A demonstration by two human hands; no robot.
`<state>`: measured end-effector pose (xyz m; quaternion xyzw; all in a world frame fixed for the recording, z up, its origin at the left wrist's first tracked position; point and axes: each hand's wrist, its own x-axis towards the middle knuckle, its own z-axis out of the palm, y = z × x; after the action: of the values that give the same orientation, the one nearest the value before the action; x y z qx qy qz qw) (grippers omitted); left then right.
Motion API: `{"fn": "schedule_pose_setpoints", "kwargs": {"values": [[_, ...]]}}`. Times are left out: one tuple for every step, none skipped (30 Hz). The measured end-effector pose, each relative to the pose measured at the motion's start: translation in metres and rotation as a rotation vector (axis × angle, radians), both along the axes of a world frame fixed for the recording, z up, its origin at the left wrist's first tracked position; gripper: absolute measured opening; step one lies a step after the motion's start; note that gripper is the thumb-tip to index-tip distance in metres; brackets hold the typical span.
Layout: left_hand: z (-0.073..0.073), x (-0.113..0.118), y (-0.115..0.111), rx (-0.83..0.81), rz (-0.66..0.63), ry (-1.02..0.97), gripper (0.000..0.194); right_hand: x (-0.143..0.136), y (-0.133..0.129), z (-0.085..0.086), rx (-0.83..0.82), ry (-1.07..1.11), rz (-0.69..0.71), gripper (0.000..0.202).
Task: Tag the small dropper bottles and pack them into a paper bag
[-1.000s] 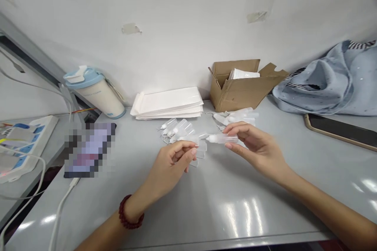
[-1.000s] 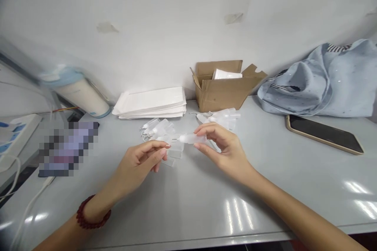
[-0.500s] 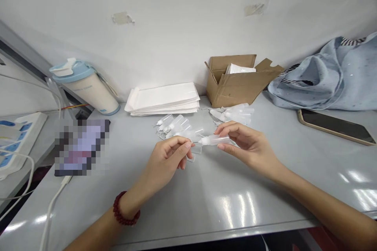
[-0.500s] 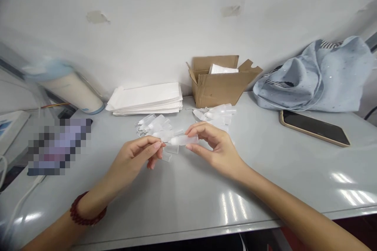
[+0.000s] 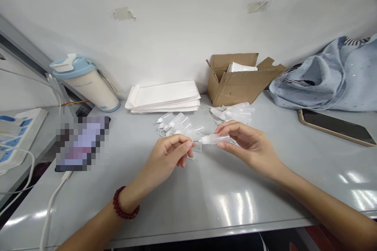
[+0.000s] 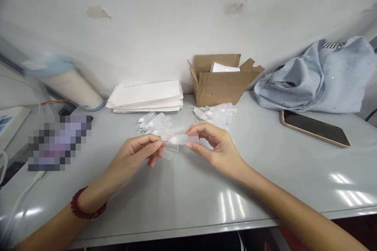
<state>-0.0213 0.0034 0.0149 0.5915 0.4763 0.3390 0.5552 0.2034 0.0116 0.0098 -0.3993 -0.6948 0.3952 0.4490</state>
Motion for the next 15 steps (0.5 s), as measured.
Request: {"fn": "schedule_pose_setpoints", "kwargs": {"values": [[-0.0002,-0.0001,0.0,0.004,0.0,0.0,0.023,0.0001,0.0,0.0001,-0.002,-0.007,0.002,0.012],[-0.0004,-0.0003,0.0001,0.006,0.0,0.001,0.023,0.0002,0.0,0.0001,-0.003,-0.014,0.006,0.012],[-0.0005,-0.0004,0.0002,0.008,-0.001,0.002,0.023,0.0003,-0.0001,0.0002,-0.006,-0.022,0.011,0.012],[-0.0006,-0.0006,0.0004,0.009,-0.003,0.002,0.023,0.0004,-0.0001,0.0002,-0.006,-0.03,0.016,0.012],[-0.0006,-0.0007,0.0006,0.009,-0.004,0.002,0.023,0.0006,-0.0001,0.0003,-0.006,-0.037,0.023,0.011],[-0.0006,-0.0008,0.0007,0.009,-0.004,0.001,0.022,0.0008,-0.0001,0.0003,-0.002,-0.043,0.028,0.011],[-0.0005,-0.0009,0.0009,0.009,-0.004,-0.001,0.022,0.0011,-0.0001,0.0004,0.003,-0.05,0.032,0.011],[-0.0003,-0.0008,0.001,0.01,-0.005,-0.004,0.022,0.0014,-0.0001,0.0004,0.009,-0.057,0.036,0.01],[-0.0001,-0.0007,0.0011,0.012,-0.005,-0.005,0.022,0.0016,-0.0001,0.0004,0.016,-0.063,0.039,0.01],[0.0002,-0.0005,0.0012,0.013,-0.005,-0.003,0.021,0.0018,0.0,0.0004,0.025,-0.068,0.041,0.01],[0.0005,-0.0003,0.0011,0.015,-0.005,0.002,0.021,0.0019,0.0001,0.0003,0.033,-0.074,0.042,0.01],[0.0009,0.0,0.001,0.017,-0.004,0.008,0.022,0.0019,0.0002,0.0002,0.042,-0.082,0.04,0.01],[0.0013,0.0003,0.0008,0.018,-0.003,0.016,0.022,0.0018,0.0004,0.0001,0.053,-0.091,0.036,0.01],[0.0016,0.0007,0.0005,0.019,-0.002,0.025,0.023,0.0016,0.0006,0.0001,0.066,-0.103,0.03,0.011],[0.0019,0.0011,0.0001,0.023,-0.004,0.035,0.023,0.0013,0.0007,0.0001,0.082,-0.118,0.022,0.011]]}}
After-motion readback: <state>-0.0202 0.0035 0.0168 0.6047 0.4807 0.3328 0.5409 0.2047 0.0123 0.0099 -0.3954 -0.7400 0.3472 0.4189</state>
